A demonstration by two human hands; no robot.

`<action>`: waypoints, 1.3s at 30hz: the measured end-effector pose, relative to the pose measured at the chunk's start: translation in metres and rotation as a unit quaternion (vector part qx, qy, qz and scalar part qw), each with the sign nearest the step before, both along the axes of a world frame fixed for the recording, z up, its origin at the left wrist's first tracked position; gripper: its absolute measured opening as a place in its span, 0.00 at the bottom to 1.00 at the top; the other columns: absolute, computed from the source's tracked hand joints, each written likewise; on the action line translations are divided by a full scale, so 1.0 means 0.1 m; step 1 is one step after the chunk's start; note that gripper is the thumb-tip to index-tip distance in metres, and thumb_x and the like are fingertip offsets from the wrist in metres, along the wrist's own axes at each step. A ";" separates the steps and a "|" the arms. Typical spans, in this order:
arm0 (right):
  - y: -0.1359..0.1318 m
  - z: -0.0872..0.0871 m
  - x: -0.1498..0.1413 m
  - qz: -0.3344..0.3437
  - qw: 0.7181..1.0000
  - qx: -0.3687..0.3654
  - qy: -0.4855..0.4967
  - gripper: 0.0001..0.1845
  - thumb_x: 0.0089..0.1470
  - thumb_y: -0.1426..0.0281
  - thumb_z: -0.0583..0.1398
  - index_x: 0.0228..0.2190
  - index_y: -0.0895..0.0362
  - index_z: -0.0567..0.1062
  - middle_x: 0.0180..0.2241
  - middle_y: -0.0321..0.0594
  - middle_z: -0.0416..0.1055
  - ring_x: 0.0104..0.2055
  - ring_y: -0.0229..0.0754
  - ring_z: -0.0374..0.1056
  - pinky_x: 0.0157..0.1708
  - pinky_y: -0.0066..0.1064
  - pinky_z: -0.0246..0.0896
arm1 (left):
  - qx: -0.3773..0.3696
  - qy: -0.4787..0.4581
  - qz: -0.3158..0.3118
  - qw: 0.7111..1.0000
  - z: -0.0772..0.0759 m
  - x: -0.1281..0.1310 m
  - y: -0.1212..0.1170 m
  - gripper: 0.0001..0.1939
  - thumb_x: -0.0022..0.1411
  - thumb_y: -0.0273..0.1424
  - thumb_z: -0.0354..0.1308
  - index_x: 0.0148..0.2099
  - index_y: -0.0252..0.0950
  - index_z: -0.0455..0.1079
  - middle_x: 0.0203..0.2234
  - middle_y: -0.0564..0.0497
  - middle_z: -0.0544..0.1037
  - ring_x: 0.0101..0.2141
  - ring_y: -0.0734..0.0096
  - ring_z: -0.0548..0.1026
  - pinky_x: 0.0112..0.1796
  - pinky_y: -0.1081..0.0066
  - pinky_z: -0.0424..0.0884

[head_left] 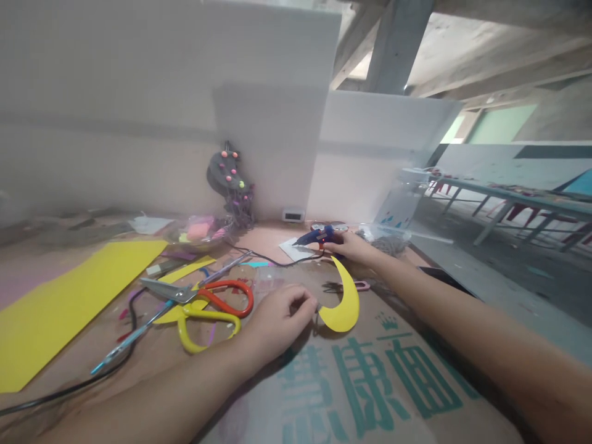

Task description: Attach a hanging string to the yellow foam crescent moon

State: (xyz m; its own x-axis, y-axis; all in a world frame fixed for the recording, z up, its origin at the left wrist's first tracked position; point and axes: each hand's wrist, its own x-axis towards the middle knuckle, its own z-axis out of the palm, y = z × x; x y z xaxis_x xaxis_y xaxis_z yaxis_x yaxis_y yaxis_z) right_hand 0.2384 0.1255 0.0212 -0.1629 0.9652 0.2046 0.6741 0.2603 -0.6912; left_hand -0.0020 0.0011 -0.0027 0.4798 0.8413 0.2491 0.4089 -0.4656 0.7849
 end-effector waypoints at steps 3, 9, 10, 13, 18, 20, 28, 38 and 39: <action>-0.16 0.00 0.11 -0.024 0.999 0.023 -0.008 0.20 0.52 0.63 0.65 0.45 0.61 0.76 0.43 0.49 0.78 0.45 0.49 0.73 0.47 0.38 0.67 | -0.008 -0.006 0.006 1.000 0.00 0.00 0.00 0.15 0.65 0.37 0.49 0.29 0.36 0.66 0.27 0.52 0.72 0.32 0.68 0.70 0.34 0.70 0.62; -0.77 -0.01 0.29 -0.078 0.992 0.095 -0.018 0.22 0.62 0.59 0.53 0.51 0.58 0.72 0.54 0.49 0.71 0.56 0.50 0.67 0.56 0.43 0.61 | -0.070 -0.097 0.036 0.992 0.00 0.01 0.04 0.16 0.65 0.40 0.49 0.29 0.35 0.65 0.25 0.53 0.68 0.30 0.69 0.67 0.33 0.72 0.61; -0.87 -0.02 0.29 -0.074 0.993 0.096 -0.011 0.21 0.62 0.59 0.52 0.50 0.57 0.73 0.53 0.47 0.72 0.56 0.50 0.67 0.56 0.43 0.61 | -0.078 -0.119 0.047 0.989 -0.01 0.01 0.05 0.16 0.65 0.41 0.49 0.30 0.35 0.65 0.25 0.54 0.67 0.30 0.70 0.66 0.32 0.72 0.60; -1.09 -0.07 0.20 -0.037 0.998 0.053 -0.006 0.22 0.64 0.59 0.50 0.49 0.56 0.74 0.54 0.45 0.72 0.57 0.49 0.67 0.57 0.42 0.61 | -0.081 -0.158 0.084 0.981 -0.04 -0.01 0.10 0.17 0.65 0.43 0.50 0.30 0.35 0.64 0.24 0.55 0.65 0.28 0.71 0.63 0.31 0.73 0.59; -1.32 -0.18 -0.01 0.131 0.981 0.057 -0.130 0.24 0.65 0.59 0.50 0.58 0.54 0.68 0.60 0.45 0.65 0.63 0.50 0.59 0.63 0.48 0.51 | -0.099 -0.158 0.098 0.978 -0.06 -0.02 0.13 0.18 0.65 0.43 0.50 0.28 0.35 0.63 0.23 0.55 0.64 0.28 0.72 0.62 0.30 0.72 0.57; -1.41 -0.16 -0.06 0.184 0.959 0.084 -0.197 0.27 0.62 0.58 0.55 0.60 0.51 0.65 0.62 0.44 0.62 0.66 0.52 0.52 0.67 0.52 0.39 | -0.102 -0.147 0.095 0.979 -0.05 -0.02 0.12 0.18 0.64 0.43 0.50 0.29 0.35 0.64 0.24 0.55 0.65 0.28 0.71 0.63 0.30 0.73 0.58; -1.61 -0.11 -0.15 0.267 0.944 0.094 -0.173 0.09 0.62 0.68 0.57 0.42 0.57 0.75 0.52 0.43 0.70 0.55 0.42 0.63 0.57 0.34 0.57 | -0.081 -0.129 0.079 0.985 -0.03 -0.01 0.09 0.16 0.64 0.42 0.51 0.30 0.36 0.65 0.25 0.54 0.67 0.30 0.70 0.65 0.32 0.73 0.61; -1.89 -0.06 -0.27 0.234 0.936 0.177 -0.193 0.09 0.63 0.73 0.54 0.32 0.57 0.73 0.28 0.36 0.72 0.30 0.36 0.64 0.31 0.27 0.56 | -0.013 -0.037 0.073 0.997 0.04 0.01 0.00 0.15 0.65 0.39 0.50 0.31 0.36 0.69 0.27 0.54 0.73 0.33 0.68 0.71 0.35 0.72 0.63; -1.90 -0.06 -0.28 0.240 0.934 0.185 -0.192 0.09 0.63 0.73 0.54 0.33 0.57 0.73 0.27 0.36 0.72 0.29 0.36 0.64 0.30 0.27 0.54 | -0.002 -0.028 0.067 0.997 0.04 0.01 -0.01 0.15 0.65 0.39 0.50 0.31 0.36 0.69 0.27 0.54 0.73 0.33 0.68 0.71 0.35 0.72 0.63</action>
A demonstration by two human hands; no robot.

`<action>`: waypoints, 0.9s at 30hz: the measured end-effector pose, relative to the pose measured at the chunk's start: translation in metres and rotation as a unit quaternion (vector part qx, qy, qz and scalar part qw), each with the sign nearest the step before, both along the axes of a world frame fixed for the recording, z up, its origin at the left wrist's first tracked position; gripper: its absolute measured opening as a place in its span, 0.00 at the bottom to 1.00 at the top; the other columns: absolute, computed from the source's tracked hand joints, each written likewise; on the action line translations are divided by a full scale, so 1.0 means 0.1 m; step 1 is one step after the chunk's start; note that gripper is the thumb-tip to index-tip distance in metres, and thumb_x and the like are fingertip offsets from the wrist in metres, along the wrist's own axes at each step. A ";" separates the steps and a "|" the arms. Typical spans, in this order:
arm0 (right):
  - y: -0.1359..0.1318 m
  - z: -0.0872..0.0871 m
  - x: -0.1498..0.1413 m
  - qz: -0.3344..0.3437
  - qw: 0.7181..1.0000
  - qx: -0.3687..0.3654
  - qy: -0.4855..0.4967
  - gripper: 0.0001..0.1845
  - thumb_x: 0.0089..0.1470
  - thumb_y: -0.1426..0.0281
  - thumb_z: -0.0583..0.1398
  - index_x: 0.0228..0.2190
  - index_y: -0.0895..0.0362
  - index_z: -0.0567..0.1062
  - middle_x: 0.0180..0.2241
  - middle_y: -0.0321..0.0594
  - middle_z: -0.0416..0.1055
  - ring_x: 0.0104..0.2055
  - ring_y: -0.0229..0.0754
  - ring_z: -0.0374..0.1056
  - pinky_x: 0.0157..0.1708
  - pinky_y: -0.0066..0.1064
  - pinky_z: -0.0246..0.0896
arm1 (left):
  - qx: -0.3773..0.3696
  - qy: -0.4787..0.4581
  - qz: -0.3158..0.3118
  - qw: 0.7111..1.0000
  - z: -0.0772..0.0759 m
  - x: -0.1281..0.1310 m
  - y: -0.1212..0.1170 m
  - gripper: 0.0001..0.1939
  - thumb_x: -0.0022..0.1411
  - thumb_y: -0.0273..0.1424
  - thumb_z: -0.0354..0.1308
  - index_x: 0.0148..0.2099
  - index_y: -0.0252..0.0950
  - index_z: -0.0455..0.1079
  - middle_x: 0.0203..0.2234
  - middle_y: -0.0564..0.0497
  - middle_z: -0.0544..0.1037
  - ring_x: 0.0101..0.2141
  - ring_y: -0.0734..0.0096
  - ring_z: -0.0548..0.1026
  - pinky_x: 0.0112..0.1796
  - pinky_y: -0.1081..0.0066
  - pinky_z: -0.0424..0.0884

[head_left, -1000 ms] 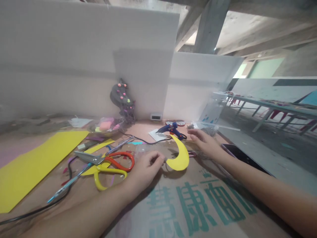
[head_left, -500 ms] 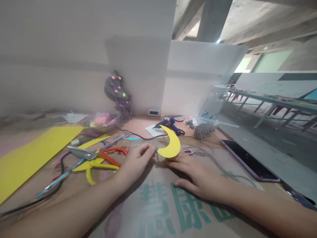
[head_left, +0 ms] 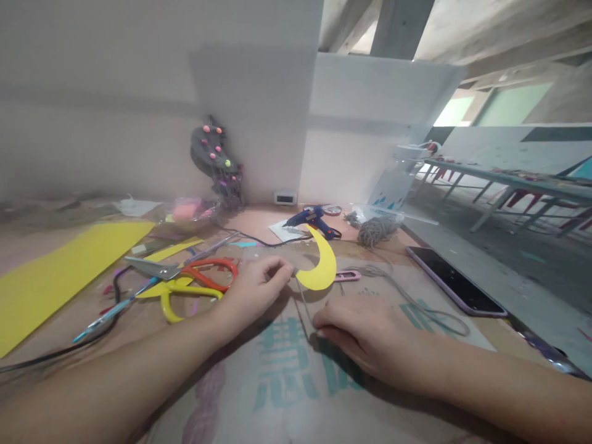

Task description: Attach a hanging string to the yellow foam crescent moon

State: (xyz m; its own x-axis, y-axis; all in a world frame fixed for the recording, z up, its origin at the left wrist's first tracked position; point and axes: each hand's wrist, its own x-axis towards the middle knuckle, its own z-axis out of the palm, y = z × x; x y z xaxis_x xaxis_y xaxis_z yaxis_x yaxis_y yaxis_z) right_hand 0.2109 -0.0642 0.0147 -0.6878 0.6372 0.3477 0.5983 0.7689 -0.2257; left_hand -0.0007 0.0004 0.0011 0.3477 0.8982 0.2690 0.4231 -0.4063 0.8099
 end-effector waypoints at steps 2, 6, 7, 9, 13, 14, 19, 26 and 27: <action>-0.01 -0.02 0.00 0.028 1.000 0.015 -0.001 0.09 0.63 0.74 0.53 0.35 0.58 0.74 0.28 0.36 0.72 0.29 0.36 0.63 0.30 0.27 0.53 | 0.014 0.016 -0.012 1.000 -0.01 0.00 -0.01 0.15 0.66 0.39 0.49 0.30 0.36 0.68 0.26 0.54 0.73 0.32 0.68 0.71 0.35 0.72 0.63; -0.03 0.03 0.01 0.033 0.998 0.006 -0.047 0.07 0.62 0.74 0.55 0.34 0.57 0.73 0.29 0.36 0.72 0.30 0.36 0.63 0.30 0.28 0.52 | 0.011 0.021 -0.014 1.000 0.00 0.00 -0.01 0.16 0.66 0.39 0.49 0.30 0.36 0.68 0.26 0.54 0.72 0.32 0.69 0.71 0.35 0.72 0.63; -0.05 0.09 0.02 0.014 0.998 -0.008 -0.066 0.07 0.61 0.74 0.55 0.33 0.57 0.73 0.29 0.36 0.72 0.30 0.36 0.63 0.30 0.29 0.52 | 0.007 0.016 -0.005 1.000 0.00 -0.01 -0.01 0.16 0.66 0.39 0.50 0.30 0.36 0.68 0.25 0.54 0.72 0.31 0.69 0.70 0.34 0.72 0.63; -0.10 0.23 0.05 -0.032 0.993 -0.050 -0.106 0.05 0.60 0.72 0.57 0.31 0.56 0.73 0.28 0.35 0.73 0.29 0.37 0.65 0.29 0.29 0.52 | -0.015 -0.010 0.012 1.000 0.00 -0.01 0.00 0.15 0.65 0.40 0.51 0.30 0.36 0.68 0.26 0.54 0.71 0.31 0.69 0.70 0.34 0.72 0.63; -0.09 0.54 0.18 -0.091 0.975 -0.126 -0.161 0.05 0.58 0.67 0.59 0.32 0.54 0.75 0.28 0.35 0.74 0.28 0.38 0.67 0.27 0.28 0.52 | -0.054 -0.070 0.030 0.996 -0.03 -0.03 0.03 0.15 0.65 0.41 0.51 0.30 0.36 0.66 0.25 0.55 0.69 0.30 0.71 0.67 0.31 0.73 0.62; -0.05 0.59 0.23 -0.109 0.968 -0.135 -0.180 0.06 0.59 0.66 0.58 0.33 0.53 0.75 0.28 0.35 0.74 0.28 0.38 0.67 0.27 0.28 0.51 | -0.057 -0.076 0.032 0.995 -0.04 -0.03 0.04 0.16 0.65 0.41 0.51 0.30 0.36 0.66 0.25 0.55 0.68 0.29 0.72 0.67 0.30 0.74 0.61; 0.24 0.71 0.45 -0.162 0.946 -0.185 -0.210 0.15 0.62 0.61 0.53 0.32 0.53 0.77 0.27 0.37 0.75 0.27 0.40 0.67 0.24 0.28 0.50 | -0.074 -0.096 0.030 0.992 -0.06 -0.04 0.04 0.16 0.65 0.43 0.51 0.30 0.36 0.65 0.23 0.56 0.66 0.26 0.74 0.65 0.28 0.75 0.60; 0.35 0.72 0.61 -0.093 0.946 -0.260 -0.171 0.15 0.60 0.59 0.56 0.41 0.52 0.77 0.36 0.39 0.77 0.34 0.43 0.71 0.30 0.29 0.59 | -0.071 -0.079 0.029 0.994 -0.05 -0.04 0.04 0.17 0.65 0.43 0.51 0.30 0.36 0.65 0.24 0.55 0.67 0.28 0.73 0.65 0.28 0.74 0.59; 0.35 0.74 0.63 -0.091 0.946 -0.257 -0.177 0.14 0.59 0.60 0.57 0.43 0.51 0.77 0.39 0.39 0.77 0.37 0.43 0.72 0.32 0.30 0.60 | -0.069 -0.078 0.027 0.994 -0.05 -0.04 0.05 0.17 0.65 0.43 0.51 0.29 0.36 0.65 0.24 0.55 0.66 0.27 0.73 0.65 0.28 0.74 0.59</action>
